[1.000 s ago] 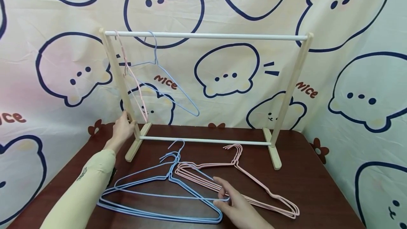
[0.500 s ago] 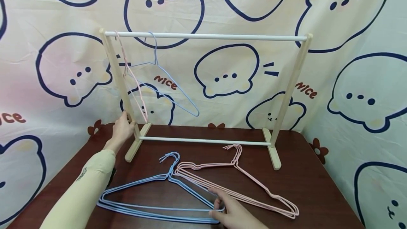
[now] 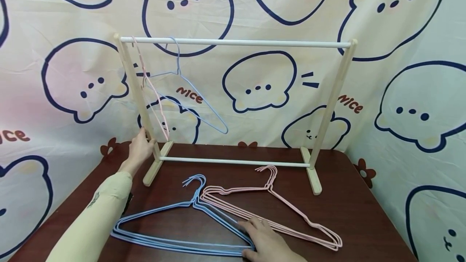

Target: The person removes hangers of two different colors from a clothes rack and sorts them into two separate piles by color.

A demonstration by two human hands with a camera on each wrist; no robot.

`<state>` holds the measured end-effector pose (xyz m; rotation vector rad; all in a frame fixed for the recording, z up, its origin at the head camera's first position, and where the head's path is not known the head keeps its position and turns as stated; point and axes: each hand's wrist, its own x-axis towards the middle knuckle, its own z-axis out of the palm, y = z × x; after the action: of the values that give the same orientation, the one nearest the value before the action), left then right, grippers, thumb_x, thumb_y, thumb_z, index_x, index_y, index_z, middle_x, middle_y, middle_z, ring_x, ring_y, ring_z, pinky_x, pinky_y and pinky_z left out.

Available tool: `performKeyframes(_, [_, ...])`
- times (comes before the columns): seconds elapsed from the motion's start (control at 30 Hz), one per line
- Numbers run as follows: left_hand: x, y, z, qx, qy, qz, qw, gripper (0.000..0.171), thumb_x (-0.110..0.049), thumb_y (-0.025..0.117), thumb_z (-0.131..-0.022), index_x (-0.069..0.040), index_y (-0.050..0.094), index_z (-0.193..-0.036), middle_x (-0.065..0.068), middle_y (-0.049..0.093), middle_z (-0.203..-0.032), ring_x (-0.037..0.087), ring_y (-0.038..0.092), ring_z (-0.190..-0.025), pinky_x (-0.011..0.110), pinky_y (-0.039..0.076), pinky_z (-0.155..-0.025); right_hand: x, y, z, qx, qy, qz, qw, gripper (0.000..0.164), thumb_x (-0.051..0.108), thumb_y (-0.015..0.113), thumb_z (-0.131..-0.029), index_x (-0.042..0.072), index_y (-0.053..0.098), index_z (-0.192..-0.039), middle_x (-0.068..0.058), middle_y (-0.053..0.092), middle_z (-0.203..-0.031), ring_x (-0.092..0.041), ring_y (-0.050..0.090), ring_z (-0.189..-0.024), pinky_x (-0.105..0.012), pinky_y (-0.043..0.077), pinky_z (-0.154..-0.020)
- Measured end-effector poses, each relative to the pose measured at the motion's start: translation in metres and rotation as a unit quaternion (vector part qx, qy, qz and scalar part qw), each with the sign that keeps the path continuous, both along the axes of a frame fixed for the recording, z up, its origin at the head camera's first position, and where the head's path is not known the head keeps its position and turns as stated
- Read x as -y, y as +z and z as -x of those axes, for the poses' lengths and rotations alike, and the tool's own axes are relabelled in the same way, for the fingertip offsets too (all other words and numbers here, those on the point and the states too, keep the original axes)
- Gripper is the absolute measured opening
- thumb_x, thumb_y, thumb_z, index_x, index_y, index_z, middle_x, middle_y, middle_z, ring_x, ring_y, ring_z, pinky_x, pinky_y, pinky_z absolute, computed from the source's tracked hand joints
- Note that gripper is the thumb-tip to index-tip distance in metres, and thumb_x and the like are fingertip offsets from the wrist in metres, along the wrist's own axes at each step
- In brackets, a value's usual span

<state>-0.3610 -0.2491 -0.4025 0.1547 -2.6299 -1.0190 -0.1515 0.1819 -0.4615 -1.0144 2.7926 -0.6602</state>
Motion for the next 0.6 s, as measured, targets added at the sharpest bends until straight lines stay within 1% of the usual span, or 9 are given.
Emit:
performKeyframes(0.03, [0.0,0.0,0.0,-0.001,-0.002,0.0,1.0,0.041,-0.011,0.05,-0.101,0.005,0.038,-0.137,0.035,0.057,-0.124,0.051,0.06,-0.109,0.059,0.053,-0.087,0.0,0.0,-0.001,-0.029,0.0,-0.014,0.999,0.061,0.034,0.077,-0.084,0.016,0.055,-0.138,0.001,0.056,-0.125,-0.015,0.051,-0.106,-0.031,0.05,-0.079])
performKeyframes(0.1, [-0.001,-0.001,0.001,-0.003,-0.004,-0.001,1.0,0.042,-0.01,0.051,-0.101,0.005,0.038,-0.137,0.035,0.057,-0.123,0.051,0.061,-0.108,0.059,0.053,-0.086,0.0,0.001,-0.001,-0.07,0.0,-0.034,0.997,0.061,0.034,0.078,-0.083,0.016,0.056,-0.136,0.002,0.057,-0.123,-0.016,0.05,-0.102,-0.031,0.049,-0.077])
performKeyframes(0.2, [-0.001,-0.001,0.001,-0.004,-0.006,0.0,1.0,0.042,-0.01,0.051,-0.101,0.005,0.038,-0.138,0.035,0.057,-0.123,0.051,0.061,-0.108,0.059,0.053,-0.086,0.002,0.012,-0.001,-0.07,-0.011,-0.042,0.997,0.057,0.034,0.077,-0.084,0.017,0.058,-0.135,0.002,0.058,-0.121,-0.015,0.048,-0.097,-0.03,0.048,-0.074])
performKeyframes(0.27, [-0.002,-0.001,0.001,-0.003,-0.005,0.0,1.0,0.043,-0.01,0.051,-0.101,0.005,0.038,-0.138,0.035,0.056,-0.123,0.051,0.061,-0.108,0.059,0.053,-0.086,0.005,0.026,0.0,-0.062,-0.026,-0.039,0.997,0.054,0.033,0.076,-0.085,0.018,0.058,-0.134,0.004,0.058,-0.12,-0.013,0.048,-0.097,-0.029,0.047,-0.073])
performKeyframes(0.33, [-0.002,0.0,0.001,-0.003,-0.003,0.002,1.0,0.042,-0.01,0.051,-0.101,0.005,0.038,-0.137,0.035,0.056,-0.123,0.051,0.061,-0.108,0.059,0.053,-0.087,0.009,0.04,0.002,-0.072,-0.045,-0.033,0.996,0.052,0.032,0.076,-0.087,0.019,0.059,-0.134,0.005,0.059,-0.119,-0.012,0.048,-0.097,-0.029,0.048,-0.073])
performKeyframes(0.4, [-0.002,0.001,0.001,-0.002,0.0,0.002,1.0,0.041,-0.01,0.051,-0.101,0.005,0.039,-0.136,0.035,0.056,-0.123,0.051,0.06,-0.108,0.059,0.052,-0.088,0.012,0.052,0.005,-0.109,-0.061,-0.026,0.992,0.051,0.03,0.076,-0.086,0.019,0.059,-0.133,0.005,0.061,-0.118,-0.013,0.052,-0.1,-0.034,0.052,-0.08])
performKeyframes(0.47, [-0.001,0.001,0.001,-0.001,0.002,0.002,1.0,0.04,-0.01,0.052,-0.101,0.005,0.039,-0.135,0.035,0.056,-0.123,0.051,0.06,-0.108,0.06,0.053,-0.087,0.016,0.062,0.009,-0.156,-0.074,-0.018,0.985,0.052,0.028,0.077,-0.085,0.02,0.059,-0.133,0.006,0.062,-0.116,-0.013,0.055,-0.101,-0.037,0.053,-0.087])
performKeyframes(0.53, [0.0,0.001,0.001,0.0,0.002,0.001,1.0,0.04,-0.01,0.052,-0.1,0.005,0.039,-0.135,0.035,0.056,-0.123,0.051,0.06,-0.109,0.06,0.053,-0.087,0.021,0.07,0.014,-0.192,-0.082,-0.008,0.978,0.052,0.027,0.078,-0.085,0.02,0.059,-0.133,0.006,0.063,-0.114,-0.013,0.058,-0.102,-0.038,0.054,-0.089])
performKeyframes(0.6, [0.001,0.0,0.001,-0.004,0.003,0.004,1.0,0.041,-0.01,0.052,-0.1,0.005,0.039,-0.135,0.035,0.056,-0.123,0.052,0.06,-0.109,0.061,0.051,-0.089,0.027,0.079,0.02,-0.217,-0.087,-0.001,0.972,0.053,0.028,0.078,-0.085,0.021,0.059,-0.134,0.007,0.062,-0.112,-0.013,0.06,-0.102,-0.036,0.055,-0.086])
